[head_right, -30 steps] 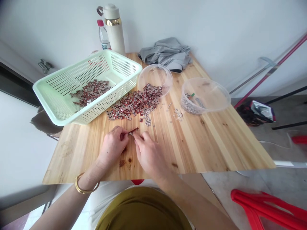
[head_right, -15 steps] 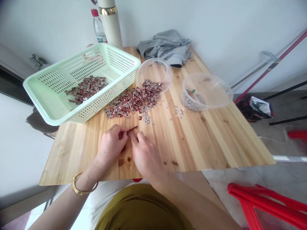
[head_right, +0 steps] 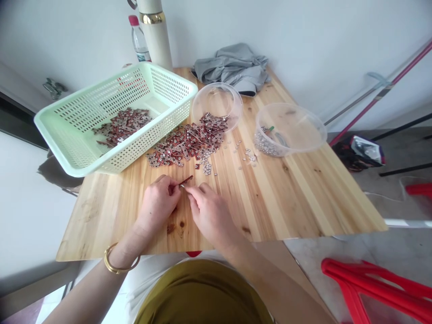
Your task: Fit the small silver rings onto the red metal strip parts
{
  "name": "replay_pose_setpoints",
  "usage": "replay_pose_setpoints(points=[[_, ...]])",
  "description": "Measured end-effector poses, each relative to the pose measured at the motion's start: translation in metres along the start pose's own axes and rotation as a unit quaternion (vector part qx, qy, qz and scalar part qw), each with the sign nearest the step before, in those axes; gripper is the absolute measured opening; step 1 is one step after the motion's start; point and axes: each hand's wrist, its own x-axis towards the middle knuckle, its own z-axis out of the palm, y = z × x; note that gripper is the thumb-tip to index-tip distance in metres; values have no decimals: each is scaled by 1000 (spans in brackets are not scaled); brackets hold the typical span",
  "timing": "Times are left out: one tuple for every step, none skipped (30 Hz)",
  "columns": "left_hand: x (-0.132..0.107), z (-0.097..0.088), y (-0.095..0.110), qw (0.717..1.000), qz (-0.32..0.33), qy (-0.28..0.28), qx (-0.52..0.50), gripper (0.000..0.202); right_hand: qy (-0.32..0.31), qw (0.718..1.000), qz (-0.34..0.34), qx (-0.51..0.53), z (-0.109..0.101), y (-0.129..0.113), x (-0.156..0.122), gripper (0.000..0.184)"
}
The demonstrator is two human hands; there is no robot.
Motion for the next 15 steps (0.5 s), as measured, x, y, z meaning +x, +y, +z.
replay_pose_setpoints(points=[[0,0,0,1000,-2,-3,2,12,2,1000,0,-2,1,-1,0,27],[0,0,1,1000,-3,-5,3,12,3,1000,0,-5,2,-2,0,27],[0,0,1,1000,-3,-7,3,12,3,1000,1,-9,3,-2,0,27],[0,1,1,1000,-3,-8,2,12,3,1000,3,-13,4,-2,0,28],[0,1,1,1000,-2,-8,2,13,2,1000,4,-15,4,-2,0,28],[0,1,0,1000,-2,-6,1,13,0,1000,6,-16,5,-2,0,28],[0,2,0,1000,-1,-4,0,13,-2,1000,8,-15,5,-2,0,29],[0,2,0,1000,1,-2,0,13,-4,1000,9,-14,5,-1,0,29],[0,2,-1,1000,3,1,-1,13,-7,1000,9,-12,5,-1,0,29],[0,2,-1,1000,4,1,-2,13,-11,1000,10,-11,4,-1,0,29],[0,2,-2,1000,6,2,-2,13,-14,1000,12,-11,4,0,1,28],[1,2,-2,1000,6,1,-2,13,-17,1000,13,-12,4,0,1,28],[1,2,-2,1000,7,0,-1,13,-20,1000,14,-14,4,0,2,28],[1,2,-2,1000,7,-1,1,13,-24,999,14,-16,4,0,2,27],[1,4,-2,1000,7,-1,3,12,-27,999,13,-18,4,0,3,27]])
